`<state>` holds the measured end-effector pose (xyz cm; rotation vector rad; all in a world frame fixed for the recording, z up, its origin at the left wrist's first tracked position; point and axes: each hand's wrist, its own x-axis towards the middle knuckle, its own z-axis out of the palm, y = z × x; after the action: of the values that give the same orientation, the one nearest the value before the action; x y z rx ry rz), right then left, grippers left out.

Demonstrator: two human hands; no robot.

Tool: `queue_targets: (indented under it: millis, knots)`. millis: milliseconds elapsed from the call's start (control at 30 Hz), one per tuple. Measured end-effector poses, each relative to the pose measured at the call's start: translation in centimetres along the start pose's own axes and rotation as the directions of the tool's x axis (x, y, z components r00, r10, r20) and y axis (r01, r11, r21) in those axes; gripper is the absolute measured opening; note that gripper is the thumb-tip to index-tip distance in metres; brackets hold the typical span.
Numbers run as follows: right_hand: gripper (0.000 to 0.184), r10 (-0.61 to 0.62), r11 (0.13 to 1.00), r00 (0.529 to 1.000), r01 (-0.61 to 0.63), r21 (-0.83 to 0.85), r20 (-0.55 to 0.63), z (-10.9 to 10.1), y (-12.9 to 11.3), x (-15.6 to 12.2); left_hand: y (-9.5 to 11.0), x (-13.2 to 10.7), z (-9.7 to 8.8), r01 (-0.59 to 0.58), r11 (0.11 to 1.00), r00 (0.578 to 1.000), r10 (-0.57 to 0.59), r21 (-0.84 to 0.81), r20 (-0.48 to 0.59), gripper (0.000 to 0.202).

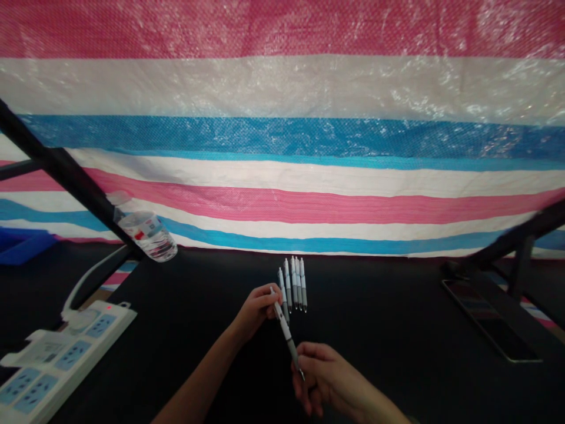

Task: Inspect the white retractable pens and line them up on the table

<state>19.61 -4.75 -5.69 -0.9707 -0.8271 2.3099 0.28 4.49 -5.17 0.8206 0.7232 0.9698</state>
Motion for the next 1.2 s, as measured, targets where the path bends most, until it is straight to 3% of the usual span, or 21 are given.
queue_targets:
  millis: [200,867,1000,1200]
  knots:
    - [0.047,0.011,1.0,1.0,-0.011,0.022,0.002,0.02,-0.12,0.06,0.0,0.07,0.06,-0.001,1.0,1.0,0.001,0.002,0.003,0.021]
    - [0.042,0.009,0.999,1.0,-0.01,0.041,0.018,-0.3,-0.02,0.14,0.0,-0.04,0.06,-0.01,1.0,1.0,0.01,-0.017,-0.015,0.022]
    - [0.049,0.015,0.999,0.999,-0.017,0.048,0.031,-0.27,-0.05,0.09,-0.07,0.03,0.03,-0.023,1.0,0.999,0.023,-0.019,-0.027,0.022]
    - [0.045,0.016,1.0,1.0,-0.016,0.011,-0.011,-0.5,0.29,0.31,-0.14,0.04,-0.01,-0.023,1.0,0.999,0.023,-0.014,-0.023,0.024]
